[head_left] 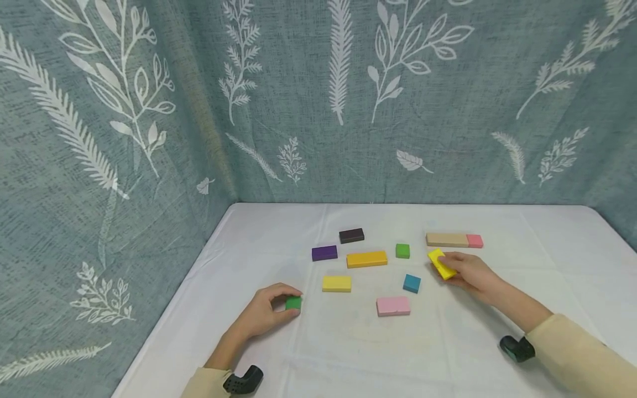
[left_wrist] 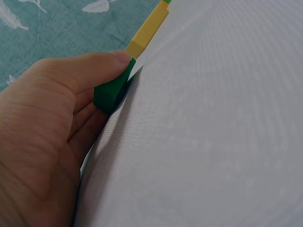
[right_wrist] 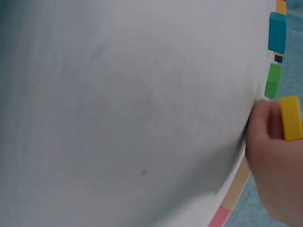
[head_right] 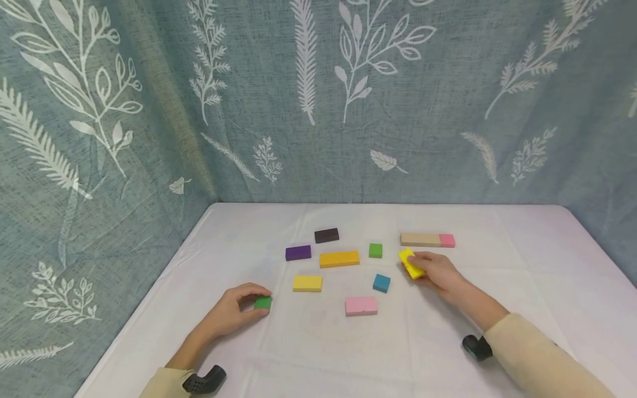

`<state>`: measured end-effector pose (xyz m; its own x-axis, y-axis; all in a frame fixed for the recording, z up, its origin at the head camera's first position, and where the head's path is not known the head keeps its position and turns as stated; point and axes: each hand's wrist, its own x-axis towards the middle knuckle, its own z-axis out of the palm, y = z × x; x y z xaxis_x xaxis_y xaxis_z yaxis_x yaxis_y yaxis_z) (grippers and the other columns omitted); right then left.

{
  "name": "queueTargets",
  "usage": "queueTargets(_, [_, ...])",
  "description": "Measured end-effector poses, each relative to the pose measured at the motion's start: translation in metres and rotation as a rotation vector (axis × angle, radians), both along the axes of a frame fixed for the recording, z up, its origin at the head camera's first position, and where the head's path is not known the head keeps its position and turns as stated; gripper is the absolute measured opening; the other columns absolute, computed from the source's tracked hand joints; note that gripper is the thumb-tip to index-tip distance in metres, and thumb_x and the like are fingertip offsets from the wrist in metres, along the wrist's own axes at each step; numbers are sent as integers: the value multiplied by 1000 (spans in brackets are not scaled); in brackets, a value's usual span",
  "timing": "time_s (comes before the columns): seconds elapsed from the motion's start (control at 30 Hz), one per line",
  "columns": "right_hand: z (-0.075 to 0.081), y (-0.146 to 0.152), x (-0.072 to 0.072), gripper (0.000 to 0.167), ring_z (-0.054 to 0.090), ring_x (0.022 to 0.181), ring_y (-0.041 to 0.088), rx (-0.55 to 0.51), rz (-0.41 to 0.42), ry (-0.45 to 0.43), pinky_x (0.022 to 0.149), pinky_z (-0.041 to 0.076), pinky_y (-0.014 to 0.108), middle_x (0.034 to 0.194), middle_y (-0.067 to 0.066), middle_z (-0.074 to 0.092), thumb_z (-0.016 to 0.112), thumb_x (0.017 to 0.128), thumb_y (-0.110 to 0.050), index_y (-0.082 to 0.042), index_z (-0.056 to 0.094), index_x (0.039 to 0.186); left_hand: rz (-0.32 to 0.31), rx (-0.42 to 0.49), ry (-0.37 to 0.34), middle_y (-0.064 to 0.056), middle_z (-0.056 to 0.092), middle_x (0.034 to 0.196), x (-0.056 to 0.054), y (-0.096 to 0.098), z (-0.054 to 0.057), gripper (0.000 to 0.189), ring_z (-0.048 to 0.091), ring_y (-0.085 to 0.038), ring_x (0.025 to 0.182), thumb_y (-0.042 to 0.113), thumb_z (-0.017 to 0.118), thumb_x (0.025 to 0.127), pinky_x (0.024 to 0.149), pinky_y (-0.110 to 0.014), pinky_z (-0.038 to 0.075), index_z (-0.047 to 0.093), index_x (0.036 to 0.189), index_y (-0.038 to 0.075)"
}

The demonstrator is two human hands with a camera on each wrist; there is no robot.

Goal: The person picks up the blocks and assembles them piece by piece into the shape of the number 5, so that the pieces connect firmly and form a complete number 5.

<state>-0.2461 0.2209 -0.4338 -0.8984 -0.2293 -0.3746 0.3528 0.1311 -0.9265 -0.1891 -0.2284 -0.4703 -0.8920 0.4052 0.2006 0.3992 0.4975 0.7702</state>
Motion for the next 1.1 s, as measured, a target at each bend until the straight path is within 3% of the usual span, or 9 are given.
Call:
queueTargets(0.1, [-1,0,-1,65,39,110,30,164,-22,54,80,49,19,137,26,33,52,99,-30,12,26,142,4,-5,5,3,65,107,0,1,0,32,59,-14,101,11,79,79,91,-32,49,69,109,12])
queueTargets(0.43, [2,-3,-3,64,43,104,32,415,-76,98,74,48,21,128,27,41,55,97,-34,11,36,137,6,-6,6,3,65,108,0,1,1,32,59,-14,102,10,78,78,92,-32,49,69,108,12])
queueTargets(0.77, [6,-2,-10,62,52,93,23,329,-62,30,74,54,21,130,29,39,63,93,-20,15,35,136,11,-17,3,3,65,108,0,1,2,32,59,-15,102,11,78,78,92,-32,49,69,109,12])
queueTargets(1.1, [7,-13,-17,57,57,77,16,395,-120,23,69,55,23,112,24,51,63,93,-18,17,38,131,8,-9,19,2,66,107,0,1,1,30,60,-16,101,12,78,79,91,-32,49,69,108,11])
